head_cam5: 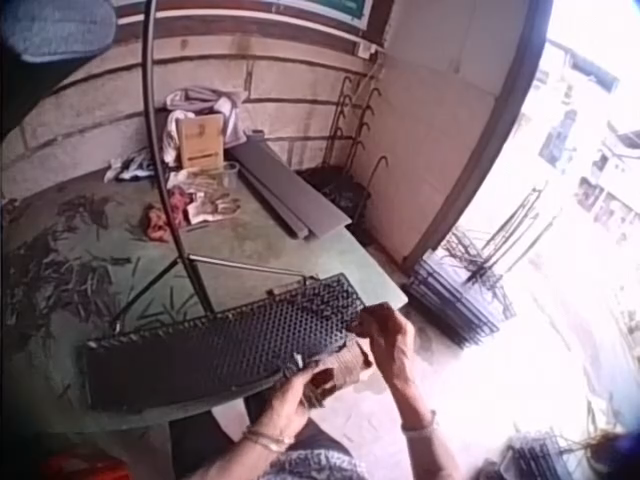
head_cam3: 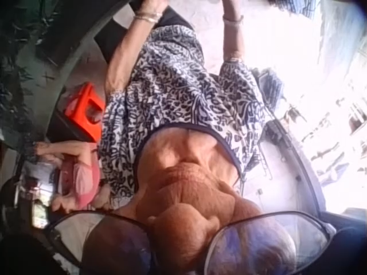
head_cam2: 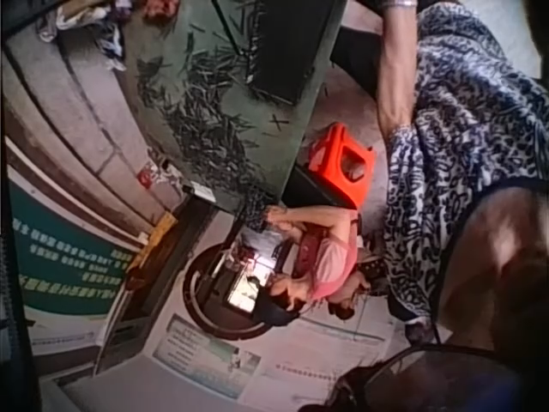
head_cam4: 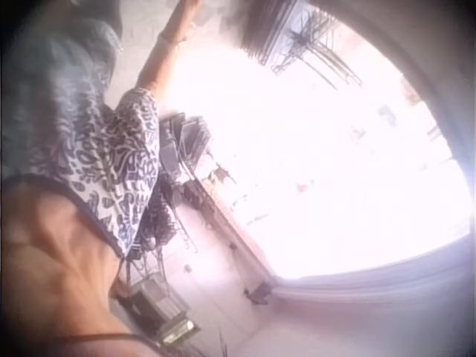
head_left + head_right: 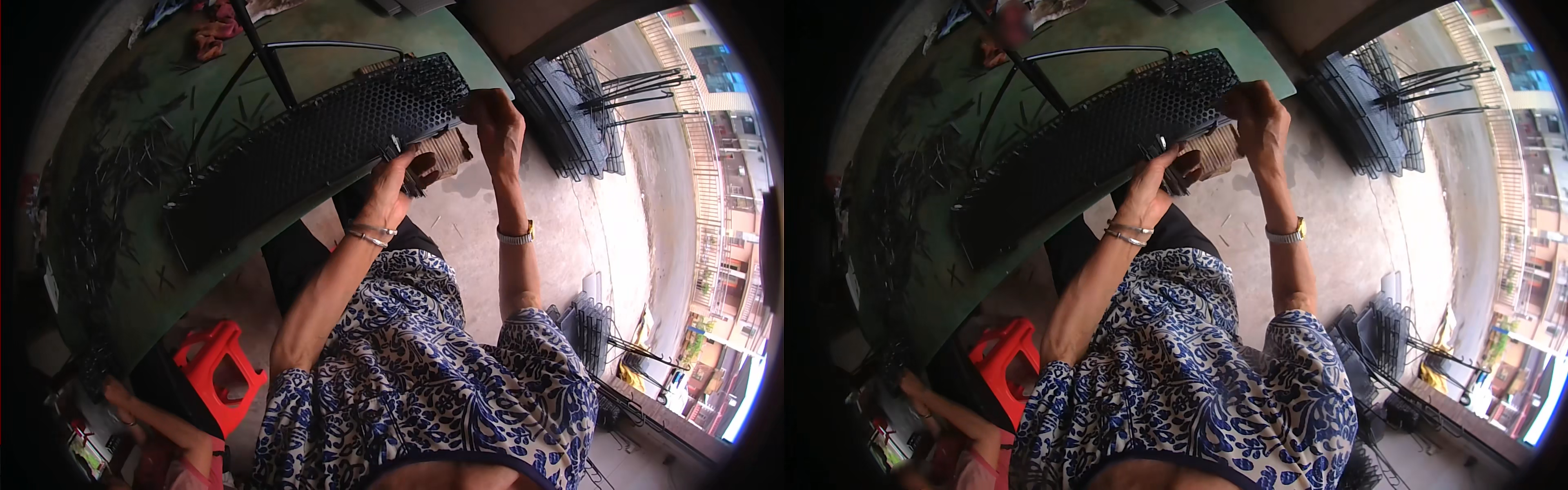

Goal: Inserting small metal pins into a perforated metal plate at a workbench.

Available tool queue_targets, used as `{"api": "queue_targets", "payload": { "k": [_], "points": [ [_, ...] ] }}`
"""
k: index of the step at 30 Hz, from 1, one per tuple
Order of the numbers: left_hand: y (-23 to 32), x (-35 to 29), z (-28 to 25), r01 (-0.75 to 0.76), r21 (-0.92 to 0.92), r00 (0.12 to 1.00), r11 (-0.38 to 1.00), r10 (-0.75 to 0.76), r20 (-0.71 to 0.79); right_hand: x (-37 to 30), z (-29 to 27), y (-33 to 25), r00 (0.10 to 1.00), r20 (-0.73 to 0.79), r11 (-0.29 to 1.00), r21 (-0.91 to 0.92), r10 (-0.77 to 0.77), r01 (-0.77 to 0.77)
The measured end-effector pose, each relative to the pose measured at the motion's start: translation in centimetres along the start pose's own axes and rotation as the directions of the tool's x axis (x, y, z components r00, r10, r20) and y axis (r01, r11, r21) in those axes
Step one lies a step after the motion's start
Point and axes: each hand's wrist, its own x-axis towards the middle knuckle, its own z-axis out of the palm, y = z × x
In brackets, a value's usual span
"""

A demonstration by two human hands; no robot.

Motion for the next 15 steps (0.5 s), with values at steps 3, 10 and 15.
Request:
{"api": "queue_targets", "payload": {
  "k": [3,10,15],
  "points": [
    [0.3,-0.7,0.6,0.026,-0.104,0.99,0.994,-0.012,0.137,0.8,0.7,1.5,0.98,-0.167,0.986,-0.144,-0.107,0.084],
    [-0.1,-0.2,-1.3,0.138,-0.031,0.976,0.99,-0.131,0.175,1.4,1.2,3.2,0.964,-0.141,0.905,-0.397,-0.225,0.154],
    [-0.1,-1.3,-0.4,0.057,-0.043,0.996,0.997,-0.053,0.077,1.3,1.1,3.9,0.965,-0.127,0.919,-0.354,-0.231,0.174]
  ]
}}
